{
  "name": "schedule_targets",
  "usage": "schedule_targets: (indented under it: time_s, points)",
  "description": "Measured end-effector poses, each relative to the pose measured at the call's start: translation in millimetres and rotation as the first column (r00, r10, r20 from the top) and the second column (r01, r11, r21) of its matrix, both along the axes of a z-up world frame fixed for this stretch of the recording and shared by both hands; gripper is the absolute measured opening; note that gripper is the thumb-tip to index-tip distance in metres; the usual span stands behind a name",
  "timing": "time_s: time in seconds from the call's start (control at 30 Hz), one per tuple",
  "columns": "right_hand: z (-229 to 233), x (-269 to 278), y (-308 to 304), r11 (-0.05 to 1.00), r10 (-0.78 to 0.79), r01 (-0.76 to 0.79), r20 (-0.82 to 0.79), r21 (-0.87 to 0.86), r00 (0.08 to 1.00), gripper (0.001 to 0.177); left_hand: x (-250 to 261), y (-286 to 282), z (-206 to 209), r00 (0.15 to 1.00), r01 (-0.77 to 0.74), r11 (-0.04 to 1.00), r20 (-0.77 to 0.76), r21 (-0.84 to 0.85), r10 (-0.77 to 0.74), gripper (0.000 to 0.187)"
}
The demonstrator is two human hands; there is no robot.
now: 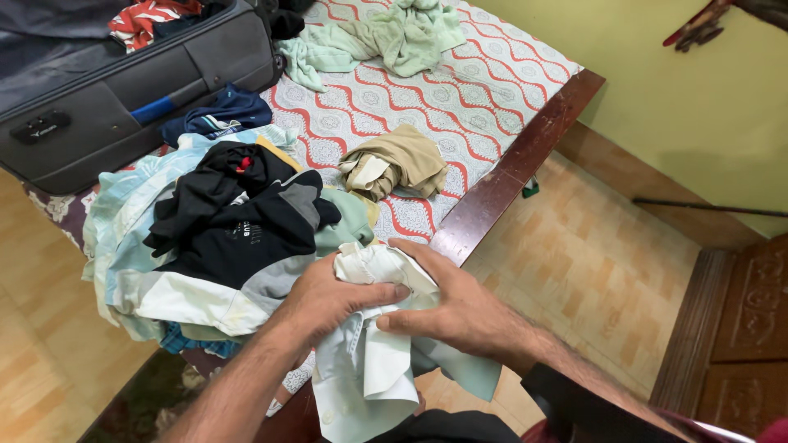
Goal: The person folds a white shirt and places it on a pile of clothes on the bed. They then pick up a dark blue shirt from an open suitcase and begin to fold it.
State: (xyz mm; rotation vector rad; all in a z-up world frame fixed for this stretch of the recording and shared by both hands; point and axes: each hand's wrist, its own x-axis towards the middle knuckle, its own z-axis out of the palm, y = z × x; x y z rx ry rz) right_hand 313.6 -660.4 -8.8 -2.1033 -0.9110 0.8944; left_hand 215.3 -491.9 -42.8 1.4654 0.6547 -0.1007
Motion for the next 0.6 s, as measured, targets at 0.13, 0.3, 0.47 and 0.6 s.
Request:
schedule_targets:
  time_s: [0.13, 0.3, 0.47, 0.6]
  points:
    - [-0.8, 11.8, -11.9, 1.0, -0.013, 0.013, -0.03, -0.012, 0.999, 0.101, 9.9, -9.4, 1.1, 1.0, 0.017, 0.999, 0.001, -0.03, -0.017, 0.047]
    - [-0.8, 29.6, -30.6, 1.0, -0.007, 0.007, -0.037, 0.015, 0.999, 0.101, 26.7, -30.7, 9.0, 0.999, -0.014, 0.997, -0.034, -0.071, 0.012, 0.047]
    - [1.4, 50.9, -47.6, 0.999, -0.018, 0.017, -0.038, -0.035, 0.999, 0.101, 47.5, -51.2, 5.7, 0.999, -0.014, 0.998, -0.034, -0.067, 0.012, 0.052]
    - [7.1, 68.2, -58.4, 0.99, -0.056, 0.044, -0.08, -0.134, 0.995, 0.104, 64.4, -64.1, 1.5, 0.998, -0.049, 0.999, -0.04, -0.014, 0.048, 0.059]
